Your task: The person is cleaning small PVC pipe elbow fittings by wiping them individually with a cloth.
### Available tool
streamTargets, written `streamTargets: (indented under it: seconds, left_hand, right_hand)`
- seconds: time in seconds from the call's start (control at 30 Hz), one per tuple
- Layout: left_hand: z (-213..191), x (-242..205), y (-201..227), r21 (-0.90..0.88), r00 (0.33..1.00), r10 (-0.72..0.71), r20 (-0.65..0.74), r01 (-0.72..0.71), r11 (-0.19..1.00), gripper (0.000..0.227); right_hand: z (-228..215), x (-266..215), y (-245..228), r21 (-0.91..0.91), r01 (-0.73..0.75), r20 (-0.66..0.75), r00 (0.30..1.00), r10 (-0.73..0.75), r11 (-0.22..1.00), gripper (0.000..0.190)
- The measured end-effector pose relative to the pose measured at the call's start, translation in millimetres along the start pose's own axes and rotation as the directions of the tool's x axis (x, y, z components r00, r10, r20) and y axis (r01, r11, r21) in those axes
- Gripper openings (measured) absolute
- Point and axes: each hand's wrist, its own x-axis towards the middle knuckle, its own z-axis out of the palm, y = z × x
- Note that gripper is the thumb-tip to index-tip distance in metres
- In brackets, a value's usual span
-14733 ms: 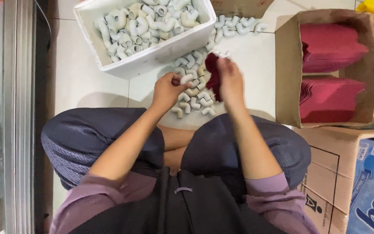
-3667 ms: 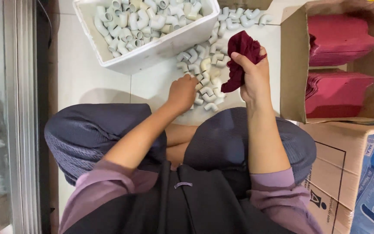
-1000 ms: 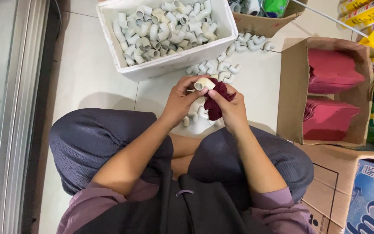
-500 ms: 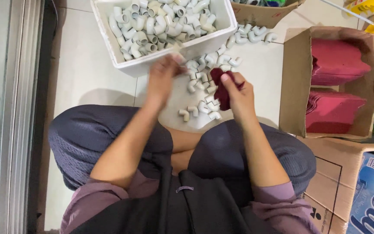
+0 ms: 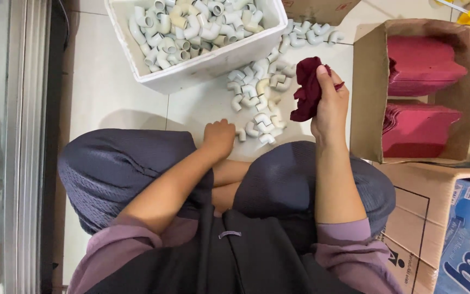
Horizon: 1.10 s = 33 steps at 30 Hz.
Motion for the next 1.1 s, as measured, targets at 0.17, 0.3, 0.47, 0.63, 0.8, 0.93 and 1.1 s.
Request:
streamTargets:
  seconds: [0.17, 0.3, 0.47, 0.63, 0.8, 0.93, 1.1]
  left_hand:
    - [16, 6, 6, 0.062, 0.996, -0.011, 0.090, 0.006, 0.998, 0.019]
    - [24, 16, 4, -0.012, 0.992, -0.077, 0.099, 0.079, 0.997, 0.009]
    - [-63, -15, 18, -0.525, 0.978, -0.206, -0.019, 0.166, 0.835, 0.033]
    - [-118, -35, 23, -0.836, 0.950, -0.280, -0.137, 0.041, 0.547, 0.042]
    - [-127, -41, 21, -0.860, 0.909, -0.226, -0.349, -0.215, 0.462, 0.024]
    - [-132, -42, 24, -0.843, 0.894, -0.154, -0.420, -0.322, 0.431, 0.028]
    - [-140, -48, 29, -0.690, 0.832, -0.105, -0.544, -0.373, 0.621, 0.024]
  right_hand:
    - [-4, 4, 8, 0.020, -0.010, 0.008, 1.000, 0.010, 1.000, 0.016]
    - [-1, 4, 17, 0.008, -0.024, 0.036, 0.999, 0.024, 1.000, 0.015]
    - [-1, 12, 55, -0.174, 0.075, 0.119, 0.991, -0.054, 0.982, 0.019]
    - [31, -34, 62, -0.476, 0.513, 0.544, 0.810, -0.220, 0.714, 0.028]
    - [41, -42, 48, -0.635, 0.597, 0.535, 0.798, -0.278, 0.491, 0.020]
    - [15, -4, 76, -0.536, 0.504, 0.395, 0.859, -0.326, 0.678, 0.012]
    - [22, -19, 41, -0.116, -0.213, 0.321, 0.916, 0.240, 0.970, 0.037]
